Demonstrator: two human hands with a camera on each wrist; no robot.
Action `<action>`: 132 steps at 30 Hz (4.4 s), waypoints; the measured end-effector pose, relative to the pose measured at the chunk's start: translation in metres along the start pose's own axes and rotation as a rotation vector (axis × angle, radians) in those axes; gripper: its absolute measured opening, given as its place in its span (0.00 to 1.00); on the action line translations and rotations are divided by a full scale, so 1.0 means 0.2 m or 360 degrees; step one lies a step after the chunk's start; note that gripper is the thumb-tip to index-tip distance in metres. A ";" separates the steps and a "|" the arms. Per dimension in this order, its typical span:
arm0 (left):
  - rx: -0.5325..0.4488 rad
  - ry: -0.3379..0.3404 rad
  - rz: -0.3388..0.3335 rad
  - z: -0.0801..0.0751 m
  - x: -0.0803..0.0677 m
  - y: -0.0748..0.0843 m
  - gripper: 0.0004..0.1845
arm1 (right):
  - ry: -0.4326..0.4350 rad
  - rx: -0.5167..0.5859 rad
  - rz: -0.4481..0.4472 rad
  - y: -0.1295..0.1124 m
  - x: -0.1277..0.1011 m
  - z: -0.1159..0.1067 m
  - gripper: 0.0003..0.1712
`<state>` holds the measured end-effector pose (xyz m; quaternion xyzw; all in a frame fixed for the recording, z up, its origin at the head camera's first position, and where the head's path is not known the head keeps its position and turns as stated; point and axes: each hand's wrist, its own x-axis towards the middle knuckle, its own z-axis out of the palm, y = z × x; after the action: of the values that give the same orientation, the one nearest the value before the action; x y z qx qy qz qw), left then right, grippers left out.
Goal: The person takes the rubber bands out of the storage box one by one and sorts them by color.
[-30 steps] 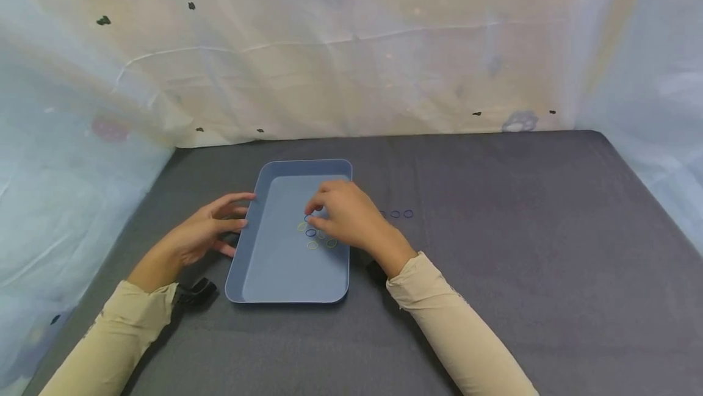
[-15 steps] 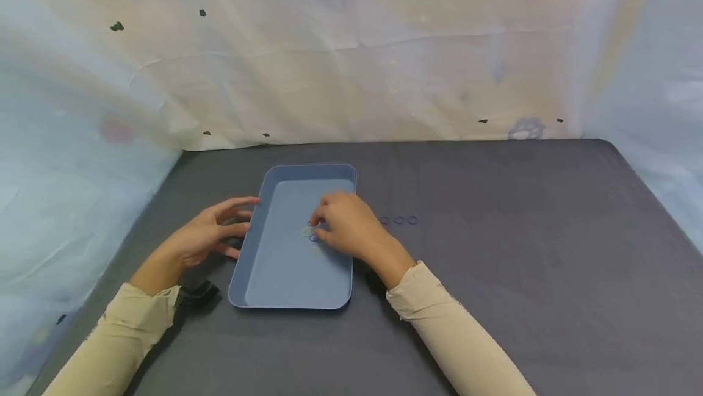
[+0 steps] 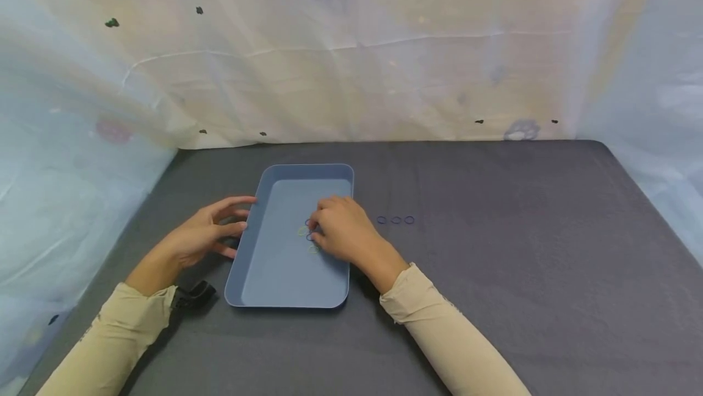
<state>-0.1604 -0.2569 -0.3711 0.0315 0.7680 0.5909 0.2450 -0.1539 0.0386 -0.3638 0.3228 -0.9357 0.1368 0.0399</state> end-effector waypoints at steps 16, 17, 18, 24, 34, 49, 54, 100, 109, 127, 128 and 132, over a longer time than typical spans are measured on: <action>0.0021 0.0034 -0.0023 0.01 0.00 0.01 0.31 | -0.0018 0.0017 0.0013 0.01 0.00 0.01 0.03; 0.0024 0.0037 -0.0023 0.01 0.00 0.01 0.31 | -0.0017 0.0016 0.0011 0.01 0.00 0.01 0.03; 0.0024 0.0038 -0.0023 0.01 0.00 0.01 0.31 | -0.0014 0.0016 0.0010 0.01 0.00 0.01 0.03; 0.0026 0.0036 -0.0024 0.02 0.00 0.02 0.31 | -0.0010 0.0008 0.0011 0.01 0.00 0.01 0.02; 0.0026 0.0025 -0.0008 0.02 0.01 0.01 0.31 | 0.0011 0.0059 0.0001 0.02 0.00 0.01 0.02; 0.0027 0.0014 0.0000 0.01 0.00 0.01 0.31 | 0.0051 0.0106 0.0020 0.01 -0.01 -0.04 0.02; 0.0019 0.0005 -0.0006 0.01 0.00 0.00 0.32 | 0.0043 0.0120 0.0043 0.02 -0.02 -0.08 0.02; 0.0073 0.0007 0.0036 -0.01 0.01 -0.01 0.32 | 0.0023 0.0206 0.0577 0.43 -0.30 -0.36 0.05; 0.0054 -0.0010 0.0072 -0.02 0.00 -0.01 0.33 | 0.0009 0.0181 0.0638 0.50 -0.32 -0.38 0.06; 0.0029 -0.0010 0.0070 0.00 0.00 -0.02 0.33 | -0.0011 0.0215 0.0671 0.58 -0.38 -0.43 0.07; 0.0029 -0.0011 0.0067 0.00 0.00 -0.02 0.33 | -0.0014 0.0213 0.0676 0.59 -0.38 -0.43 0.07; 0.0041 -0.0009 0.0059 0.00 0.00 -0.02 0.34 | -0.0041 0.0216 0.0676 0.60 -0.39 -0.43 0.07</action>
<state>-0.1600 -0.2583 -0.3754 0.0507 0.7741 0.5854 0.2358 -0.1666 0.1998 -0.3212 0.1220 -0.9717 0.2007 -0.0237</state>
